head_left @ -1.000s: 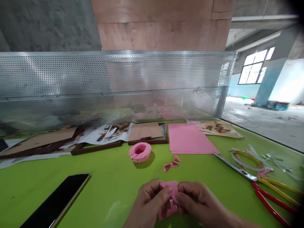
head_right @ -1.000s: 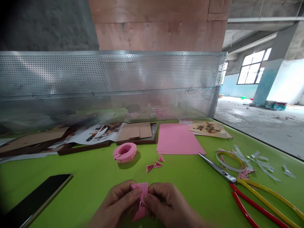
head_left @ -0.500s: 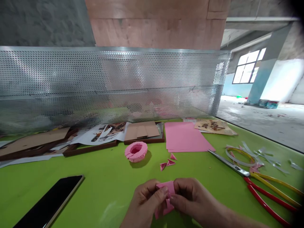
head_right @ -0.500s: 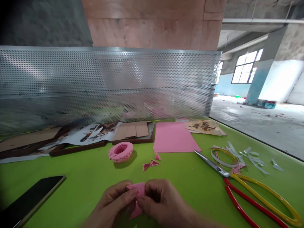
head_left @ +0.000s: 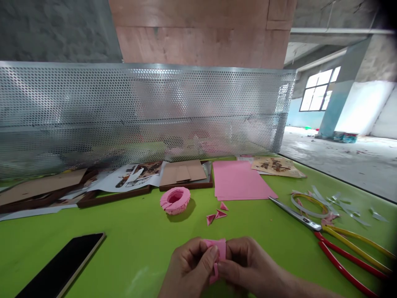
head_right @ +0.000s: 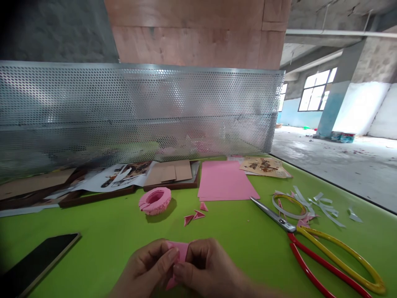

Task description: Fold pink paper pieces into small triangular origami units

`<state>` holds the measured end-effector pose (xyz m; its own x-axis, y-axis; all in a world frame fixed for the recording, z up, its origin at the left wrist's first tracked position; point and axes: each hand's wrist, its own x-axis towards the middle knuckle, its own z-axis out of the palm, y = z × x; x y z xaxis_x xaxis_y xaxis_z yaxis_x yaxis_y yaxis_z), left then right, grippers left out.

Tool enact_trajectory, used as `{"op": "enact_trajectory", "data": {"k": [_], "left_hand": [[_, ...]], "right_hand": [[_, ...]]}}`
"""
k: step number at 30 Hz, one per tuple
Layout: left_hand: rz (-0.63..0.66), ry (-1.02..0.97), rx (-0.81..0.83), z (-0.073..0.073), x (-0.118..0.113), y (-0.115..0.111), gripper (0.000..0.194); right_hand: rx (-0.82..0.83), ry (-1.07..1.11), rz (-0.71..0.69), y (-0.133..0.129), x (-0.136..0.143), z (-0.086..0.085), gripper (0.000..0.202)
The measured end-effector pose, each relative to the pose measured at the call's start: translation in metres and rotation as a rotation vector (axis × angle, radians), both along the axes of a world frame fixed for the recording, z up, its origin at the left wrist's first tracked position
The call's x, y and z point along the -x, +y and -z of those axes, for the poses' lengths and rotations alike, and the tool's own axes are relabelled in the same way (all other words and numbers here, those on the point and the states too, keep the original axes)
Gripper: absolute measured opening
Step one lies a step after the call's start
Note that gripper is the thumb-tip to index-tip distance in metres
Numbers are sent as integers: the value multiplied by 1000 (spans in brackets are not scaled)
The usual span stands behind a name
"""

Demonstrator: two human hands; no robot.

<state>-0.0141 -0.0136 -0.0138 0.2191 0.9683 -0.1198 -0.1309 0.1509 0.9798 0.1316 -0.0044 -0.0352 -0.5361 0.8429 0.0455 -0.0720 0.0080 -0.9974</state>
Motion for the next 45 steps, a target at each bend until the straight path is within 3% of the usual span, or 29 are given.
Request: {"op": "enact_trajectory", "data": {"k": [6, 13, 20, 25, 27, 33, 37, 40, 45], "left_hand": [[-2, -53, 40, 0, 1, 1, 33], [-70, -20, 38, 1, 4, 1, 36], [-87, -132, 135, 7, 3, 0, 30], [-223, -129, 125, -2, 1, -3, 23], [-189, -141, 132, -3, 1, -3, 25], [126, -241, 32, -3, -1, 0, 30], [81, -68, -43, -6, 1, 0, 28], [61, -55, -51, -10, 3, -2, 28], [-55, 18, -77, -5, 7, 2, 32]], "right_hand": [[27, 58, -8, 0, 3, -1, 46], [20, -37, 30, 0, 2, 0, 47], [6, -36, 22, -2, 3, -4, 47], [-22, 16, -20, -4, 5, -3, 47], [-22, 23, -6, -4, 4, -2, 47], [-72, 33, 133, 0, 2, 1, 43], [-155, 10, 115, -2, 4, -3, 36], [-217, -114, 140, -3, 4, -8, 26], [-173, -176, 198, 0, -1, -12, 8]]}}
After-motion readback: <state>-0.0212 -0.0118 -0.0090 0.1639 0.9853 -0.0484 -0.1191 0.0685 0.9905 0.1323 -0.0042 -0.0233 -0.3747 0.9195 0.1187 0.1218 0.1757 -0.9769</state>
